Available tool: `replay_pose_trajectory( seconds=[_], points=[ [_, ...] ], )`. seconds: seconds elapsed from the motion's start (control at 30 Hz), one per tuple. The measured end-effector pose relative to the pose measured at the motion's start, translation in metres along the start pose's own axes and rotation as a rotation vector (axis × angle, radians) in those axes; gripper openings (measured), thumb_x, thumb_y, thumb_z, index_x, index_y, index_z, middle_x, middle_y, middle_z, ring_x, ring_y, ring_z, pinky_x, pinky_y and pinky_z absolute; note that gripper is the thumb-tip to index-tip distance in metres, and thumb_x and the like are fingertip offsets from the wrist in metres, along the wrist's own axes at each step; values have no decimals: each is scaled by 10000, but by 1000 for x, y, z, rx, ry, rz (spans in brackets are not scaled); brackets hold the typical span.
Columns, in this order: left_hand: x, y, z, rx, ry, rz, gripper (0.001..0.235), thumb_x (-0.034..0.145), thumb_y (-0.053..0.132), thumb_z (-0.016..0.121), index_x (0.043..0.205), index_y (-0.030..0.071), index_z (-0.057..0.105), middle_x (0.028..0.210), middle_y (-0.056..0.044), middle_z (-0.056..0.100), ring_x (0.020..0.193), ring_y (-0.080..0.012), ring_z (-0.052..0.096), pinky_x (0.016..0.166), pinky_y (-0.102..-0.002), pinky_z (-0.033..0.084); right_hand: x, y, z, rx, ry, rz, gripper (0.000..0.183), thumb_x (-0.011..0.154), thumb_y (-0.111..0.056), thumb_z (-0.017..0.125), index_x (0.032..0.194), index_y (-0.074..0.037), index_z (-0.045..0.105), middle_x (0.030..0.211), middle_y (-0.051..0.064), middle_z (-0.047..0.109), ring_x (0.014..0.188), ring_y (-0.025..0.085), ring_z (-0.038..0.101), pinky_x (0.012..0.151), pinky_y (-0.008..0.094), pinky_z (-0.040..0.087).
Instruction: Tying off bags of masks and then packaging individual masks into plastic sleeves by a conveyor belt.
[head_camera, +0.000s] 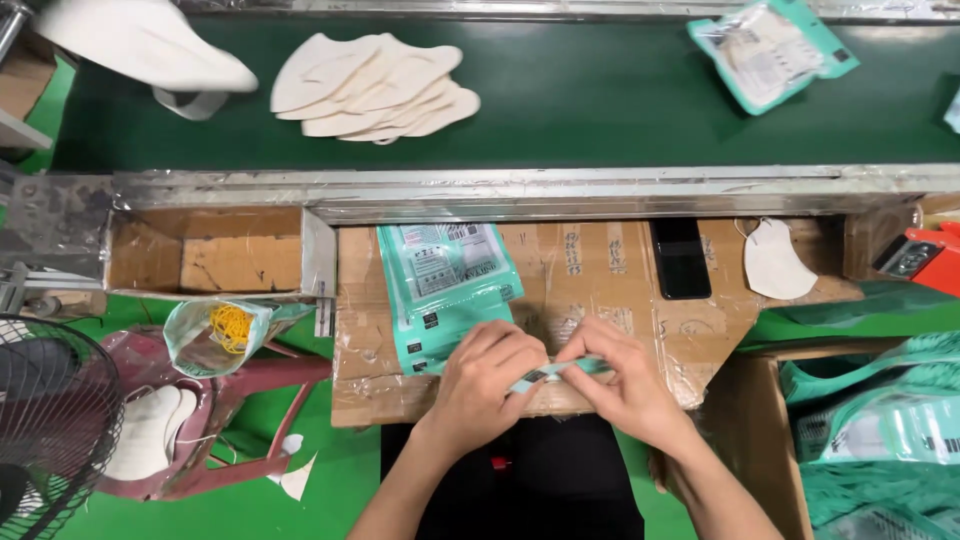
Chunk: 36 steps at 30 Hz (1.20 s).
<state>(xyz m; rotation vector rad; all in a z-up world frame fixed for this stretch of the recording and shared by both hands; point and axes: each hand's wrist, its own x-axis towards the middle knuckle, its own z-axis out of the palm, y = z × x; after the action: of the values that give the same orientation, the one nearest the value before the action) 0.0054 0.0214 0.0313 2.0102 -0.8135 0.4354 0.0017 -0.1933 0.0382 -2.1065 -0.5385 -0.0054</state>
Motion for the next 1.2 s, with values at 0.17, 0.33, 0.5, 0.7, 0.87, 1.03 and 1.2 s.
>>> replay_pose_trajectory(
  seconds=[0.17,0.33,0.5,0.7,0.87,1.03,1.2],
  points=[
    [-17,-14,11,-229,230,-157,65,892,16,707,950,-1,684,962,-118,715,912,-292,705,815,-379,567,10,-7,-2,34,22,13,110,867,-59,705,955,-1,673,887,71,650,853,220,657,735,327,516],
    [-17,-12,11,-245,367,-307,64,916,-12,657,970,-39,677,954,-148,720,842,-285,715,760,-361,564,9,1,-1,59,-7,311,102,887,-97,699,926,-4,681,841,54,636,745,157,659,504,298,542],
    [-3,-28,10,-212,460,-419,85,920,6,663,988,-46,671,914,-161,704,790,-295,693,731,-362,550,6,44,-3,51,119,58,92,916,-68,682,974,0,704,846,30,665,758,111,650,586,256,538],
    [60,-88,3,-141,455,-187,155,1034,67,600,1147,5,685,1129,-163,728,1081,-336,725,961,-363,546,30,124,-32,17,437,130,71,972,-43,640,963,5,691,834,20,627,730,79,578,621,228,457],
    [160,-156,-26,655,267,-211,1166,576,337,923,1524,65,301,1574,-262,277,1420,-522,205,1077,-692,249,70,164,-92,379,799,16,141,1099,-114,601,1156,3,547,1060,28,566,915,90,539,838,267,449],
    [188,-268,5,813,-1,-261,583,895,169,721,1439,114,520,1404,-168,582,1256,-453,532,998,-600,461,52,146,-81,-141,823,27,459,1034,-52,623,1474,-19,496,1401,127,567,1262,214,575,1072,349,474],
    [146,-163,55,380,-21,26,425,1013,59,591,1437,37,565,1233,-198,659,1165,-368,630,984,-487,514,27,91,-55,-120,670,-6,614,905,-4,665,1484,6,461,1433,134,562,1339,236,549,1101,363,443]
  ],
)
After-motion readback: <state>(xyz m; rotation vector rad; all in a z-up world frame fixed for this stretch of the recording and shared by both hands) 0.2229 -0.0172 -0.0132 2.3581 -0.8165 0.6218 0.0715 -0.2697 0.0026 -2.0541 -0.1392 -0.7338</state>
